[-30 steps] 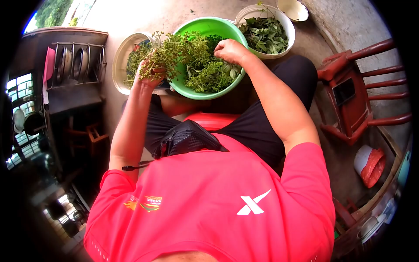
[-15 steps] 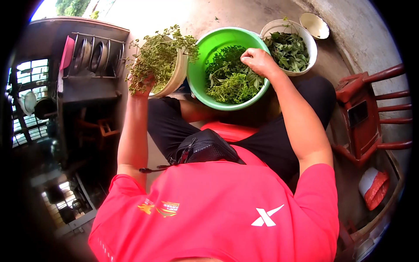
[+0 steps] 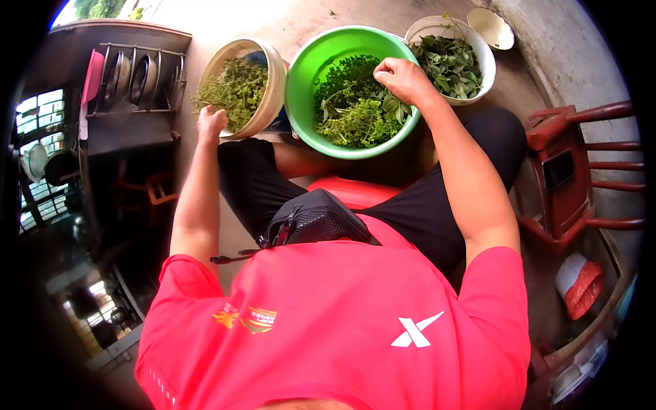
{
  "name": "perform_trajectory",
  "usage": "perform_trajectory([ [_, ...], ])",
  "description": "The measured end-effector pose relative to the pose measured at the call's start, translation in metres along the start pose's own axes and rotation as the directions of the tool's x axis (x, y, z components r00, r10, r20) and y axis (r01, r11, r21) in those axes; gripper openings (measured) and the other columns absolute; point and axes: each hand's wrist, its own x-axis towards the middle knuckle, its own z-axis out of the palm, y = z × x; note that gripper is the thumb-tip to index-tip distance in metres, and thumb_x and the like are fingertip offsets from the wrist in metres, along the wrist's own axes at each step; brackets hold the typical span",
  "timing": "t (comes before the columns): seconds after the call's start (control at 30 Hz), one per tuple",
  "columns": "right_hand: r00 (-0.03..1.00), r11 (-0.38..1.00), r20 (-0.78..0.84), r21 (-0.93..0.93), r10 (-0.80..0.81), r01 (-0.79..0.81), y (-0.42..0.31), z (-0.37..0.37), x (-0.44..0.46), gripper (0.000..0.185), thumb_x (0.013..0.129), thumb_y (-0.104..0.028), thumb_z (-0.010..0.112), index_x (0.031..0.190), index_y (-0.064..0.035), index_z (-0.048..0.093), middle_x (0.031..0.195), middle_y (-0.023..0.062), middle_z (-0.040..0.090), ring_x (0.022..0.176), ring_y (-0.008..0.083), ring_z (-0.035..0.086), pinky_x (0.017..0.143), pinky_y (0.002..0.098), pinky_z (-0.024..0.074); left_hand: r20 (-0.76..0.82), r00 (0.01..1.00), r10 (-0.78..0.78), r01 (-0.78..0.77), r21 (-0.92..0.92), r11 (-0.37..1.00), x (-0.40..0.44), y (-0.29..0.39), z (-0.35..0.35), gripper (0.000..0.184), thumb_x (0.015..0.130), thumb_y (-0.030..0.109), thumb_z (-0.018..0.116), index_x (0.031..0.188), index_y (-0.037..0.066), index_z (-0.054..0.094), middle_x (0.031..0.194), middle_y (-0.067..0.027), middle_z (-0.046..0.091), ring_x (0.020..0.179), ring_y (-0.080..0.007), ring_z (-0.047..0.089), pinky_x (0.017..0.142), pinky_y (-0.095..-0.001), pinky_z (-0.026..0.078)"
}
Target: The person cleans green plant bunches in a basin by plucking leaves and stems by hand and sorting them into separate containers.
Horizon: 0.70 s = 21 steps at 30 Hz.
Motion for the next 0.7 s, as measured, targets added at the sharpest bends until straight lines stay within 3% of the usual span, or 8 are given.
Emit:
perform_trajectory([
  [0.1, 0.999, 1.0, -0.049, -0.013, 0.003, -0.004, -0.002, -0.006, 0.002, 0.027, 0.078, -0.031, 0.059, 0.094, -0.01, 0.067, 0.087, 0.0105, 0.066, 0.082, 0.0217, 0.063, 0.079, 0.0321, 0.0475, -0.334, 0.844, 0.42, -0.329, 0.296, 0.897, -0.034, 0.032, 0.016, 0.023, 0.074, 0.011, 0.062, 0.095, 0.002, 0.057, 0.084, -0.0122, 0.059, 0.078, -0.0253, 0.058, 0.072, -0.0373, 0.047],
  [0.17, 0.998, 1.0, -0.059, 0.006, 0.004, -0.004, 0.002, -0.007, 0.007, 0.027, 0.078, -0.031, 0.06, 0.094, -0.0102, 0.067, 0.088, 0.0107, 0.067, 0.083, 0.0221, 0.063, 0.079, 0.0321, 0.0476, -0.24, 0.812, 0.532, -0.538, 0.046, 0.842, -0.051, 0.052, 0.035, 0.017, 0.076, 0.009, 0.061, 0.092, 0.004, 0.059, 0.085, -0.0115, 0.058, 0.078, -0.0268, 0.057, 0.071, -0.0374, 0.047],
  [0.23, 0.998, 1.0, -0.062, -0.012, 0.003, -0.004, -0.005, -0.01, 0.005, 0.027, 0.078, -0.031, 0.06, 0.094, -0.01, 0.067, 0.088, 0.0108, 0.067, 0.083, 0.0223, 0.063, 0.079, 0.0321, 0.0476, -0.003, 0.606, 0.795, -0.794, 0.05, 0.605, -0.082, 0.084, 0.054, 0.017, 0.077, 0.007, 0.06, 0.093, 0.006, 0.059, 0.089, -0.0114, 0.058, 0.079, -0.0282, 0.057, 0.071, -0.0365, 0.048],
  [0.3, 0.998, 1.0, -0.065, -0.025, 0.004, -0.005, -0.009, -0.007, 0.004, 0.027, 0.078, -0.031, 0.06, 0.094, -0.0099, 0.067, 0.089, 0.011, 0.067, 0.084, 0.0225, 0.063, 0.079, 0.0321, 0.0476, 0.389, 0.593, 0.705, -0.765, -0.001, 0.644, -0.112, 0.105, 0.075, 0.024, 0.08, 0.012, 0.058, 0.104, 0.008, 0.059, 0.096, -0.0133, 0.058, 0.087, -0.0272, 0.059, 0.079, -0.0359, 0.047],
  [0.33, 0.999, 1.0, -0.053, -0.011, 0.003, -0.003, -0.009, -0.005, 0.004, 0.028, 0.078, -0.031, 0.06, 0.094, -0.0097, 0.067, 0.089, 0.0111, 0.067, 0.084, 0.0227, 0.063, 0.079, 0.0321, 0.0476, 0.432, 0.544, 0.719, -0.797, -0.002, 0.604, -0.119, 0.108, 0.09, 0.026, 0.08, 0.012, 0.058, 0.106, 0.008, 0.059, 0.1, -0.014, 0.058, 0.091, -0.0287, 0.058, 0.081, -0.0372, 0.046],
  [0.5, 1.0, 1.0, 0.001, -0.029, -0.001, 0.001, -0.007, 0.0, 0.0, 0.028, 0.078, -0.031, 0.058, 0.096, -0.0104, 0.067, 0.09, 0.011, 0.067, 0.085, 0.0229, 0.063, 0.08, 0.0321, 0.0475, 0.492, 0.599, 0.632, -0.764, 0.114, 0.636, -0.124, 0.095, 0.151, 0.031, 0.077, 0.012, 0.057, 0.108, 0.012, 0.06, 0.106, -0.0139, 0.057, 0.101, -0.0323, 0.054, 0.088, -0.0401, 0.044],
  [0.57, 1.0, 0.999, 0.005, -0.046, -0.006, 0.006, -0.007, -0.001, -0.003, 0.028, 0.079, -0.031, 0.057, 0.096, -0.0103, 0.066, 0.091, 0.0112, 0.066, 0.085, 0.0238, 0.063, 0.08, 0.0326, 0.0475, 0.631, 0.592, 0.501, -0.792, 0.343, 0.504, -0.122, 0.096, 0.154, 0.028, 0.076, 0.01, 0.056, 0.104, 0.011, 0.061, 0.106, -0.013, 0.058, 0.101, -0.0328, 0.053, 0.087, -0.0403, 0.044],
  [0.7, 1.0, 0.996, 0.026, -0.084, 0.0, 0.002, -0.01, 0.001, -0.006, 0.028, 0.079, -0.031, 0.056, 0.094, -0.0102, 0.066, 0.09, 0.0116, 0.066, 0.085, 0.025, 0.063, 0.08, 0.0333, 0.0474, 0.576, 0.57, 0.586, -0.8, 0.229, 0.554, -0.12, 0.095, 0.148, 0.022, 0.074, 0.01, 0.057, 0.096, 0.009, 0.061, 0.093, -0.0119, 0.063, 0.093, -0.0315, 0.058, 0.084, -0.042, 0.046],
])
